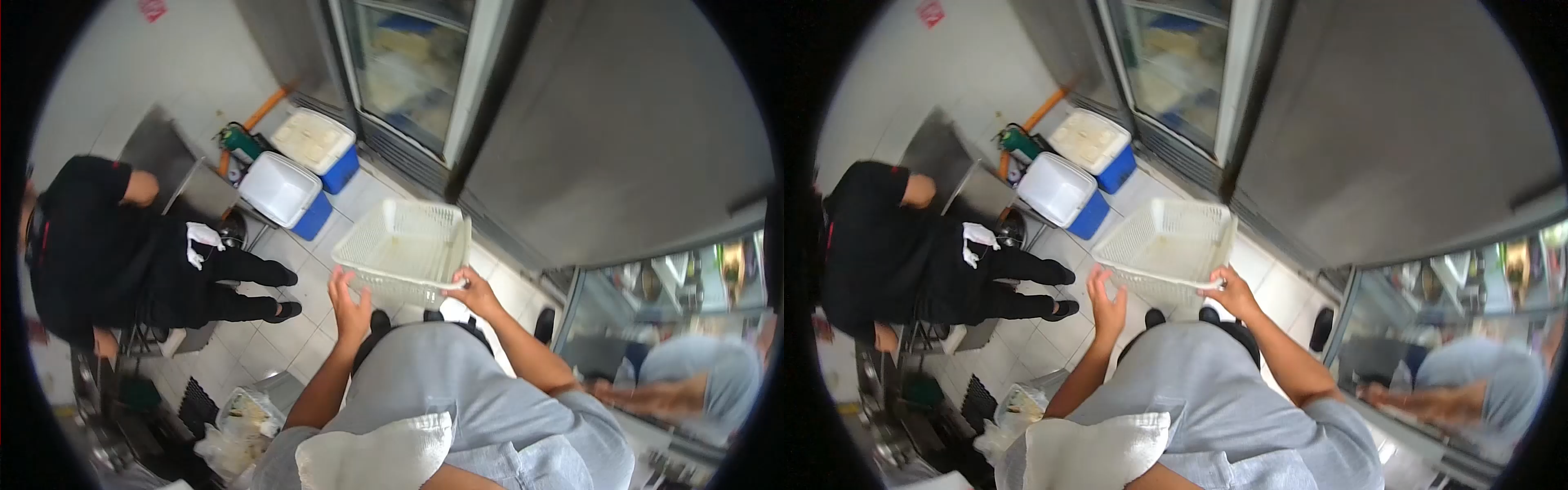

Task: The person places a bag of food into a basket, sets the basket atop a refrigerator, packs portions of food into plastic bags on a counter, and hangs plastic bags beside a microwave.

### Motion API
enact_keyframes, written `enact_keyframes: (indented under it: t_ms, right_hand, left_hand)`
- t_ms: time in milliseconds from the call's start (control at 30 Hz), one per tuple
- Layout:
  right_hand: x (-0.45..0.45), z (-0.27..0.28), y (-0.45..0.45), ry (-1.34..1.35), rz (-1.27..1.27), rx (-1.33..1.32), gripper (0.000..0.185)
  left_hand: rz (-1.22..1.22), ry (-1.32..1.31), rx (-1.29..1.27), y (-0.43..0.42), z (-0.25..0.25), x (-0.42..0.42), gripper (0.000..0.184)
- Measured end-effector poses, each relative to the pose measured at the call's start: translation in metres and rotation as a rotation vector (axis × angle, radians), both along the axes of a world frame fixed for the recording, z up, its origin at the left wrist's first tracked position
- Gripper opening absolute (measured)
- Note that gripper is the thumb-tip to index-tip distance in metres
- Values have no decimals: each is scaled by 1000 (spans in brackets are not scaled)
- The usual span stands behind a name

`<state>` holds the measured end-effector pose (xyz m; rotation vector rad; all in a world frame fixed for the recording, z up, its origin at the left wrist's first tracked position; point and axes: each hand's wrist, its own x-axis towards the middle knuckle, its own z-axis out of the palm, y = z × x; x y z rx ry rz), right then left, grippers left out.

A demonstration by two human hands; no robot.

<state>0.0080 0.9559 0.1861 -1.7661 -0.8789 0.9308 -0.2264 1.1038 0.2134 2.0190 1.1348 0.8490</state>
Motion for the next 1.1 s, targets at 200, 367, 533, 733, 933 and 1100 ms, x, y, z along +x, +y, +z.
enact_keyframes:
  t_ms: [200,367,533,733,933,1100]
  right_hand:
    - [-38,12,-5,-92,-101,211,28]
    - [-56,-7,-3,-298,-159,188,30]
    - [-70,-34,7,43,-335,173,29]
    - [-72,-22,13,194,-355,20,27]
    - [-48,7,36,337,-408,45,19]
    - [6,-37,44,419,-379,172,19]
  left_hand:
    - [69,-173,-235,86,-12,-11,50]
    - [-122,-182,-1096,139,-18,-22,60]
    - [-287,-94,-1045,155,-37,-16,52]
    - [-312,-115,-1038,149,-67,-18,47]
    - [-225,-215,-1156,165,-78,-22,41]
    - [-48,-253,-1123,205,-112,5,40]
